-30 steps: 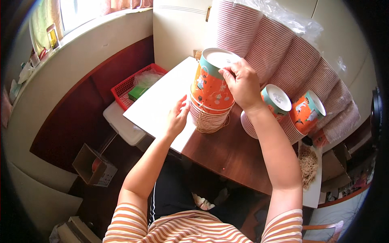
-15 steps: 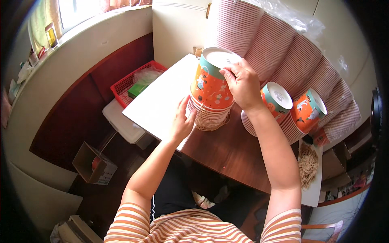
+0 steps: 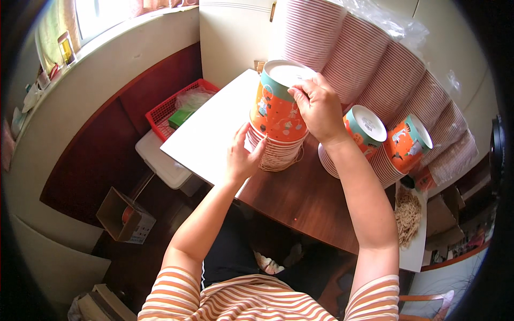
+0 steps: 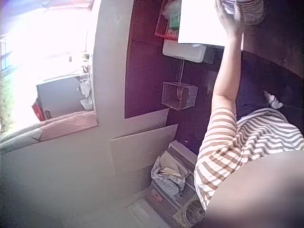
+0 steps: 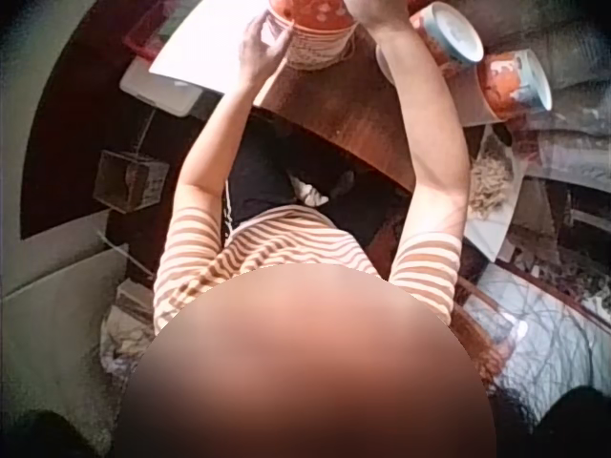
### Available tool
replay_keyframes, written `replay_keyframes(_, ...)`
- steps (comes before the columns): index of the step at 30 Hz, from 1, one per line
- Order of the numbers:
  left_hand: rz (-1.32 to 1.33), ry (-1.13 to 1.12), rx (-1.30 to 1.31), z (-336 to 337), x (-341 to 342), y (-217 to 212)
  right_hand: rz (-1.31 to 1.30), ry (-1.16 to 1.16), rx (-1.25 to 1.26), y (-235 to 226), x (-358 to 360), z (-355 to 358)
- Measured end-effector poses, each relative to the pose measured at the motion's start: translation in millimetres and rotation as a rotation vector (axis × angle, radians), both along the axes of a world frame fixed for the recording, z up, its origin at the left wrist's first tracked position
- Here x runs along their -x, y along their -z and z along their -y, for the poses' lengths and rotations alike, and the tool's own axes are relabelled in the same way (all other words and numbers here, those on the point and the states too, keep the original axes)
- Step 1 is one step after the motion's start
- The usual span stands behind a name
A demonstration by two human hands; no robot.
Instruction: Threading and tying strings to paper buckets to create handles as part of the packaging process.
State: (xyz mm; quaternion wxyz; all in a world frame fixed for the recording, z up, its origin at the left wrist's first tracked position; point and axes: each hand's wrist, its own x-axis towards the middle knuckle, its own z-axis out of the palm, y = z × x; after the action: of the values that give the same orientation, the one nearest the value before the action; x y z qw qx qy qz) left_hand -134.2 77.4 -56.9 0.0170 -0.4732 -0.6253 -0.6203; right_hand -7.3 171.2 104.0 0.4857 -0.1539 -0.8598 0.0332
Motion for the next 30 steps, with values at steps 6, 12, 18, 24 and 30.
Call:
replay_keyframes(6,-0.011,0.009,0.001,1,5,0,-0.001,-0.009,0.003,1,3,-1)
replay_keyframes(12,-0.008,0.02,0.001,0,4,2,0.011,0.01,-0.014,6,0,-2)
replay_keyframes(18,0.097,0.112,0.062,7,5,4,0.04,0.028,-0.029,8,-4,-2)
replay_keyframes(24,0.033,0.044,0.046,11,11,1,-0.073,0.086,0.048,19,-26,20)
replay_keyframes(30,-0.031,0.055,-0.053,17,3,-16,-0.128,0.242,0.173,67,-66,6)
